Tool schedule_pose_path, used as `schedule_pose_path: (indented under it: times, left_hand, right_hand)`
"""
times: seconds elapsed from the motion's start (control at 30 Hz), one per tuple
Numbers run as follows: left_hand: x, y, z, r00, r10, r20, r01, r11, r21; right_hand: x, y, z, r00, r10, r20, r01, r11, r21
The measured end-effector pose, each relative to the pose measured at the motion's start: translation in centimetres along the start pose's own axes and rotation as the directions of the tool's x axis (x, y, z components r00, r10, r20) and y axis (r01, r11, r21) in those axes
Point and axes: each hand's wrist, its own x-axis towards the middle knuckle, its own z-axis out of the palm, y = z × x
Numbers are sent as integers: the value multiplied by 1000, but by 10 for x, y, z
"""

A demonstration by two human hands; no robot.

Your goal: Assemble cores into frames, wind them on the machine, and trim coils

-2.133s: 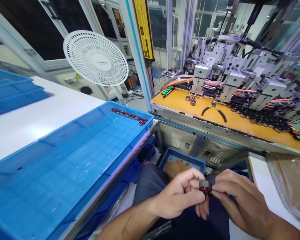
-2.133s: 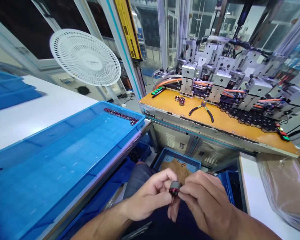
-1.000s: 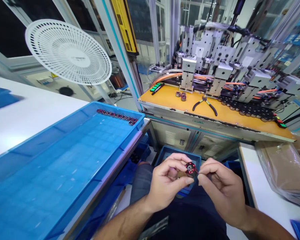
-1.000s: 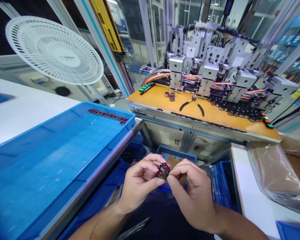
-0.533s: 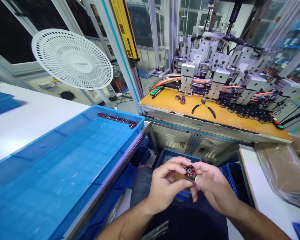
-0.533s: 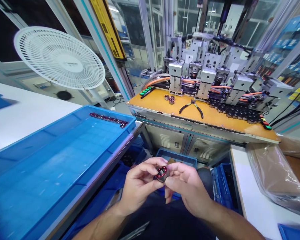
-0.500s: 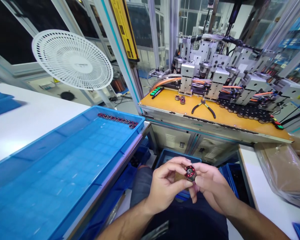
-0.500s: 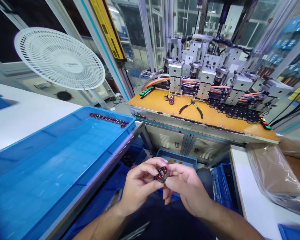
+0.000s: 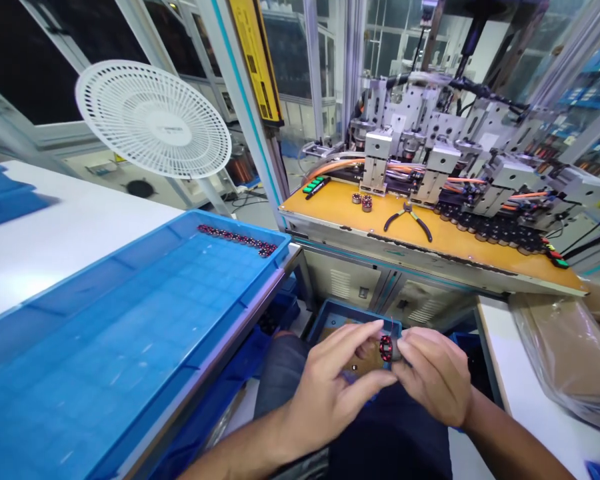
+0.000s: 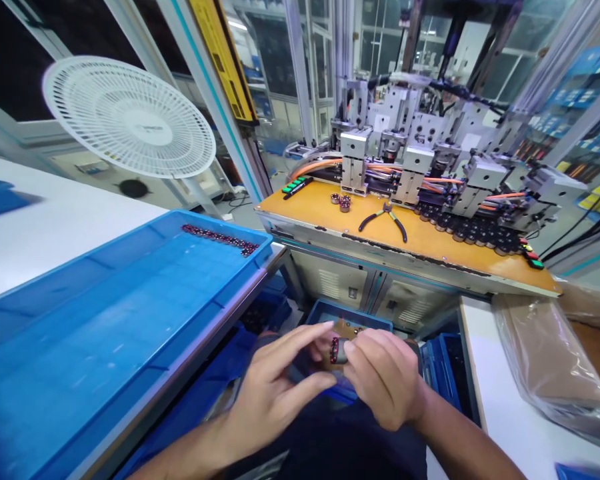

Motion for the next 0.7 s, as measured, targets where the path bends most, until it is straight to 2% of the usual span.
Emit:
schedule_pose_path:
  times: [0.1,0.13,0.2,0.3,0.4,0.5,0.57,0.63,0.7]
  left_hand:
    - [7,3,4,997,-22,75,27,997,-68]
    - [9,2,5,996,-15,86,22,996,-81]
    - [11,-1,4,997,13,81,-7,997,-72]
    - [11,-3,3,996,60,61,-58,998,-30]
    - [8,-3,3,997,1,73,5,996,-84]
    - [6,-3,4,979,-177,100,197,947,-252]
    - [5,-3,5,963,-240,123,269,897,-352]
    - [5,-4,3,967,-223,121,253,896,-366]
    - [6,-4,-1,983,-155,94,175,945,-276]
  right_hand:
    - [5,-6,-2,999,-31,-7,31,999,6]
    - [7,-9,-3,1000,13,-2,-12,999,41]
    - [13,-16,-5,984,175,33,-178,968,175]
    - [22,-25,-10,916,389,103,-394,819,417]
    - [27,-31,-14,857,499,125,-477,680,557]
    - [29,-34,-13,784,599,167,-567,578,587]
    - [27,-34,-11,754,626,197,-600,537,593]
    - [24,-32,-13,740,635,223,-620,515,591]
    - [19,-23,-21,708,650,275,-668,491,559]
